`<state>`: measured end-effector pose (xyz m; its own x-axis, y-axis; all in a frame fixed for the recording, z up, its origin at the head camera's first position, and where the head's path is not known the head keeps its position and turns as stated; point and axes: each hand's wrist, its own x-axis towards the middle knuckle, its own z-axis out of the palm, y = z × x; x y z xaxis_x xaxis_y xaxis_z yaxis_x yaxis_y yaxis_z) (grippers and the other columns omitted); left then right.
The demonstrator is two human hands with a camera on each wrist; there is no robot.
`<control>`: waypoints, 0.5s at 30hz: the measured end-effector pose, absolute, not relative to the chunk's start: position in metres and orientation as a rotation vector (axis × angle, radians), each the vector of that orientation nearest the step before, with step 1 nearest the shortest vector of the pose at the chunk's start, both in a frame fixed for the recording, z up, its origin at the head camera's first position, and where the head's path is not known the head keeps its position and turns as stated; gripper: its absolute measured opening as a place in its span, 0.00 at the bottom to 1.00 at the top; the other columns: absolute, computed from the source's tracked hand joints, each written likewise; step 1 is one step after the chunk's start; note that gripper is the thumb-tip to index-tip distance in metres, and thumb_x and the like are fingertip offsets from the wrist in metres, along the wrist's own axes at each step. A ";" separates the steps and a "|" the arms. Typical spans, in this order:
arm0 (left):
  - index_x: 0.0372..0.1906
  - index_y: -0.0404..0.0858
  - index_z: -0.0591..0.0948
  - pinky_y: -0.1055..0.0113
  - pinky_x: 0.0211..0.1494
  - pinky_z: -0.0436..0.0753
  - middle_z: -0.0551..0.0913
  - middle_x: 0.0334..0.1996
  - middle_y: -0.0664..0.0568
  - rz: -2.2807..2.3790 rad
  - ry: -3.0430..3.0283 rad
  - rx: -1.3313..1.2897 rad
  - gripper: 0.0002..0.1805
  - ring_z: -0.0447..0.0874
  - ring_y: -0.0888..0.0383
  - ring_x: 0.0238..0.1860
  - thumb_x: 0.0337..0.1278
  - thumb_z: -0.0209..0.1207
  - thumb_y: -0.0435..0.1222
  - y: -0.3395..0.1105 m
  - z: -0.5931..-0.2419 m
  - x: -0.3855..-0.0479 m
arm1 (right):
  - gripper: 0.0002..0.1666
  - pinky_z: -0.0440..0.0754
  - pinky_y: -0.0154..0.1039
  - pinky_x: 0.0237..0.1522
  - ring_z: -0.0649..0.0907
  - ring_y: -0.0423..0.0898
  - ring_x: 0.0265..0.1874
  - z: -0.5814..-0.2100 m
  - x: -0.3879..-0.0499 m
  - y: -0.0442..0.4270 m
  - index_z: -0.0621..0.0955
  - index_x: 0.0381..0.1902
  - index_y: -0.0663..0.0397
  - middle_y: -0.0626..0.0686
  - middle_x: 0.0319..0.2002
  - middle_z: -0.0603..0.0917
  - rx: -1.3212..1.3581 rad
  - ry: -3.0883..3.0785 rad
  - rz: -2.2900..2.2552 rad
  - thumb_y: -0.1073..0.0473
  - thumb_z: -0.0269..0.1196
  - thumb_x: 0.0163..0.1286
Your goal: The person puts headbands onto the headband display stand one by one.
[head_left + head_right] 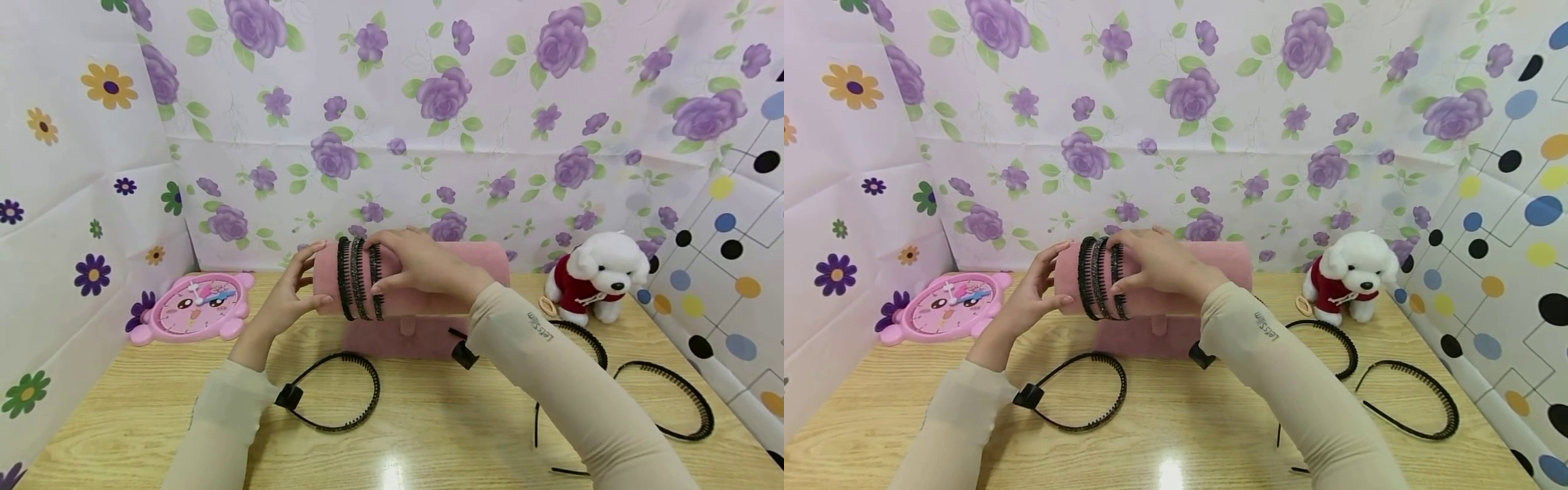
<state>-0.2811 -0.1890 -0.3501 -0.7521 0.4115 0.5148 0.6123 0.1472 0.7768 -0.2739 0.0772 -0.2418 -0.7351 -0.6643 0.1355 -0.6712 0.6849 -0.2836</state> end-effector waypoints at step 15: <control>0.74 0.45 0.55 0.42 0.65 0.63 0.50 0.76 0.49 -1.657 -2.245 -1.006 0.44 0.52 0.39 0.73 0.55 0.64 0.29 -0.189 -0.351 -0.282 | 0.42 0.50 0.51 0.75 0.69 0.48 0.68 -0.239 -0.276 0.074 0.68 0.66 0.44 0.47 0.65 0.74 1.147 -2.871 0.418 0.37 0.67 0.58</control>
<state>-0.2818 -0.1892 -0.3508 -0.7564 0.4118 0.5081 0.6070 0.1527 0.7799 -0.2760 0.0739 -0.2389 -0.7295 -0.6736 0.1189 -0.6795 0.6937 -0.2387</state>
